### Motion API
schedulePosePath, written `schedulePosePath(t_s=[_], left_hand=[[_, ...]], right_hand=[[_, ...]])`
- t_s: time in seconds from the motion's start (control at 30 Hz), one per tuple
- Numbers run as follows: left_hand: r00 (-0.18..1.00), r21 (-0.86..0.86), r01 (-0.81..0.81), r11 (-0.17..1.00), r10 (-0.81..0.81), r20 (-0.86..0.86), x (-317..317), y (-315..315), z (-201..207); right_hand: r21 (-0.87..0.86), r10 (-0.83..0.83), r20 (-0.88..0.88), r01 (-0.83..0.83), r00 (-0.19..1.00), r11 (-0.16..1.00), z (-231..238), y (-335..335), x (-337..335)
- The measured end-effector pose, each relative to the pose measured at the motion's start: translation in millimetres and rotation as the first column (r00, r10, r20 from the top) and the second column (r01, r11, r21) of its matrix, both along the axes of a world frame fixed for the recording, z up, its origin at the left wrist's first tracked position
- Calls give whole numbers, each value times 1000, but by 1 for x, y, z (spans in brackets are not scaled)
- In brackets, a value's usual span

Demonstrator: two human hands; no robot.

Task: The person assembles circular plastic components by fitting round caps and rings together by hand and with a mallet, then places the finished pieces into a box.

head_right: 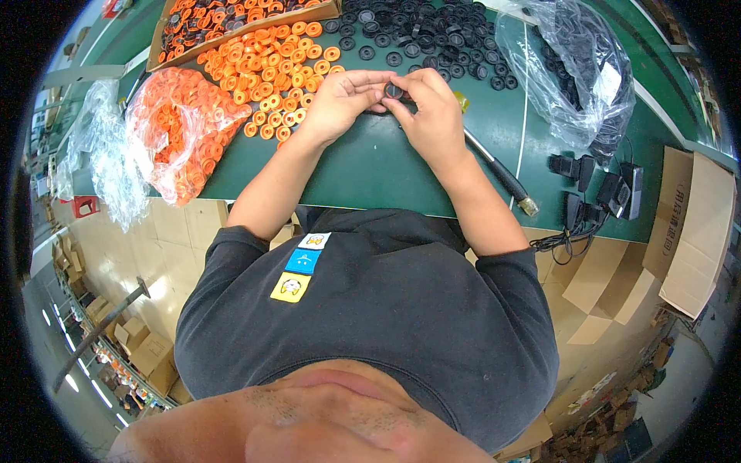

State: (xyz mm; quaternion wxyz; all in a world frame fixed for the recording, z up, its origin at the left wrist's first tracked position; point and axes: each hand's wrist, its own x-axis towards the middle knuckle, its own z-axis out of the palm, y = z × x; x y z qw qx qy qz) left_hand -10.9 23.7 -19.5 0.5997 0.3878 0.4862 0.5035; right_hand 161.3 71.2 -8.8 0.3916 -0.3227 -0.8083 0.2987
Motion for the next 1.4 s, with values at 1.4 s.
schedulePosePath(t_s=[1.4], left_hand=[[998,-16,55,998,-55,31,-4,1,-1]], right_hand=[[-29,51,12,-50,999,998,1,-1,3]])
